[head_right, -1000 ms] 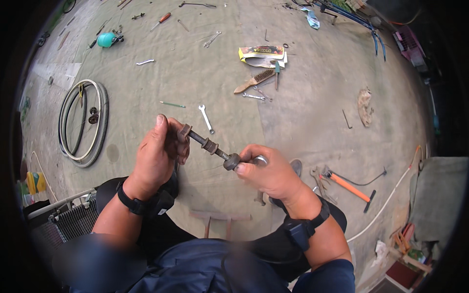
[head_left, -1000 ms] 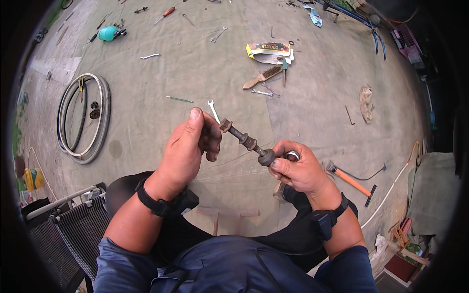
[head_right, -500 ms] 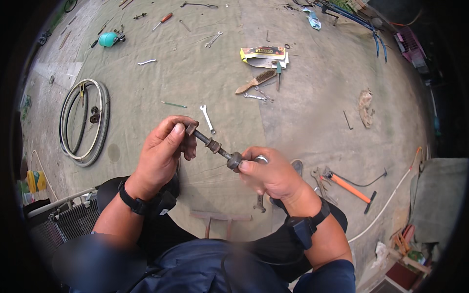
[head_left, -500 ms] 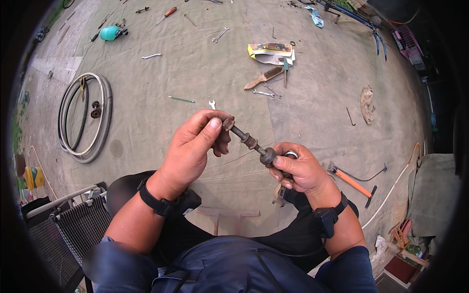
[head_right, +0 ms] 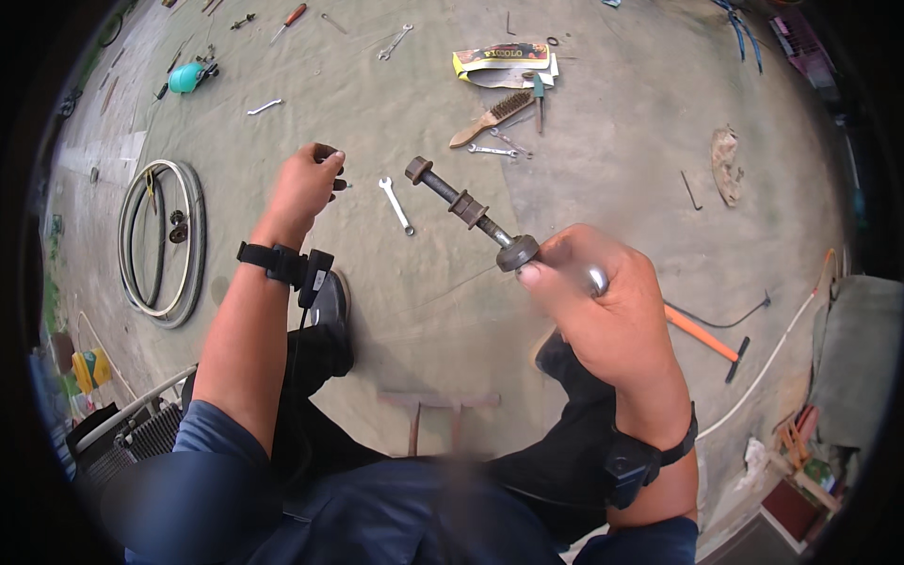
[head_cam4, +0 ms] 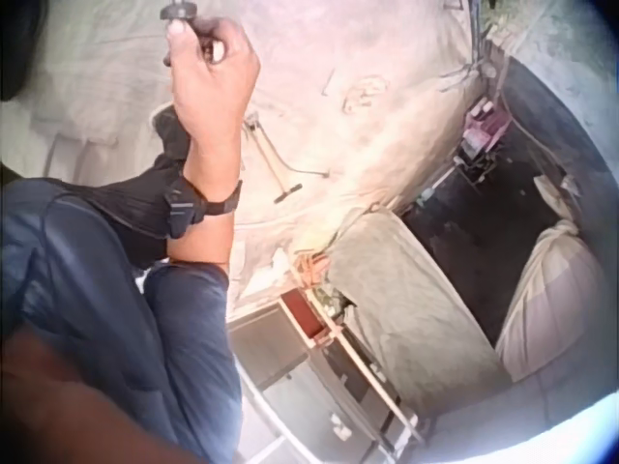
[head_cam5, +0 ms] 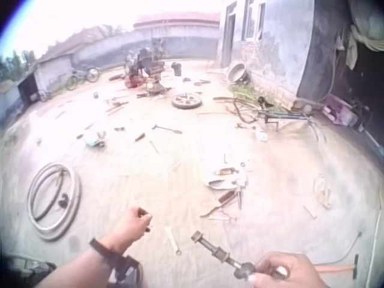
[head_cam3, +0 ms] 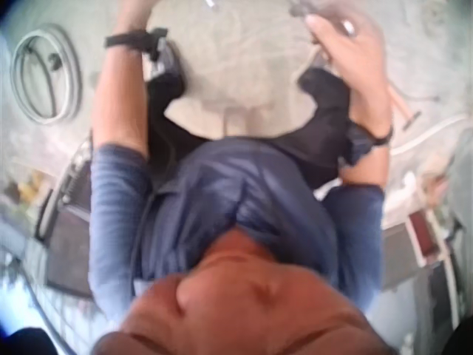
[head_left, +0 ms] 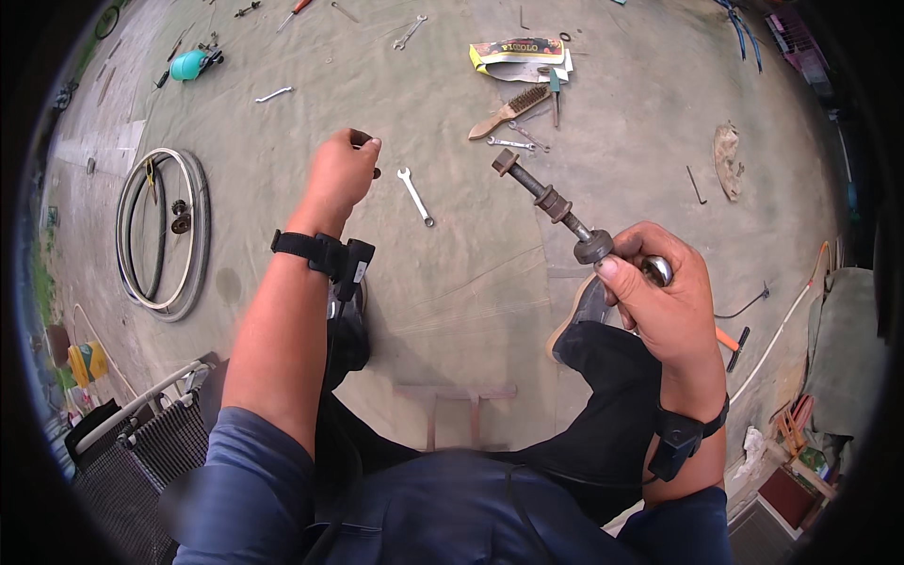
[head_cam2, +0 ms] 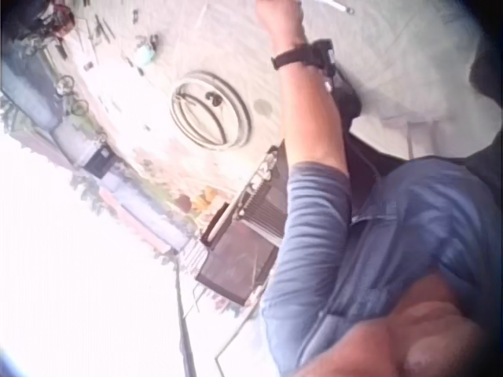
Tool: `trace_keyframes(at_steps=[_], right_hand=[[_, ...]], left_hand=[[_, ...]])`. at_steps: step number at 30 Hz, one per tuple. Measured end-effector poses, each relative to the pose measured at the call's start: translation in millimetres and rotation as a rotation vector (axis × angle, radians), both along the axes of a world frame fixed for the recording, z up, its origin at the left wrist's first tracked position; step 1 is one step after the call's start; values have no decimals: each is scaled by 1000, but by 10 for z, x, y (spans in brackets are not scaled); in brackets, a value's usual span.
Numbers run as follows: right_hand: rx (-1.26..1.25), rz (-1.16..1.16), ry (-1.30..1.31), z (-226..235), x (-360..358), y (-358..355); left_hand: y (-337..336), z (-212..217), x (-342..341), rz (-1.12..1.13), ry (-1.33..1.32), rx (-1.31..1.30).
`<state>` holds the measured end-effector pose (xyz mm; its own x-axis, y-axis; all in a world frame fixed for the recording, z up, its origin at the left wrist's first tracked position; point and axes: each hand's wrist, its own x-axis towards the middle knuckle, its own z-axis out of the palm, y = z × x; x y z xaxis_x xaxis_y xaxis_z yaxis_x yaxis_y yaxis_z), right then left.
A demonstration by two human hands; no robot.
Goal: The person assembles a mechanical component by threading a nut onto a threaded rod and tightening it with a wrench. They repeatedly adjust the nut and rod, using the wrench to secure the assembly.
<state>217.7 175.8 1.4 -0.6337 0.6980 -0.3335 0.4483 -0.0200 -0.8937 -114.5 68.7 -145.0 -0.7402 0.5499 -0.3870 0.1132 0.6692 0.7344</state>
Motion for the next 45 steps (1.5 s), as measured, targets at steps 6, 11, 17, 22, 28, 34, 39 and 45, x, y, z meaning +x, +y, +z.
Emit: trace_keyframes(at_steps=[6, 11, 17, 22, 28, 34, 39, 45], right_hand=[[253, 80, -120, -57, 35, 159], [349, 112, -271, -164, -29, 356], [389, 171, -363, -316, -164, 655], [376, 183, -395, -356, -249, 809], [364, 156, -386, -425, -254, 857], [332, 148, -398, -391, -290, 835], [438, 121, -375, -328, -211, 777], [414, 17, -298, -253, -24, 658]], left_hand=[[74, -1554, 148, -28, 55, -306], [34, -2256, 444, -145, 106, -451], [80, -2493, 411, -232, 124, -558], [156, -2568, 341, -251, 57, -635], [204, -2659, 310, -259, 55, -690], [181, -2669, 356, 5, -372, -329], [706, -1696, 545, -60, -736, 52], [869, -297, 536, -301, -820, 260]])
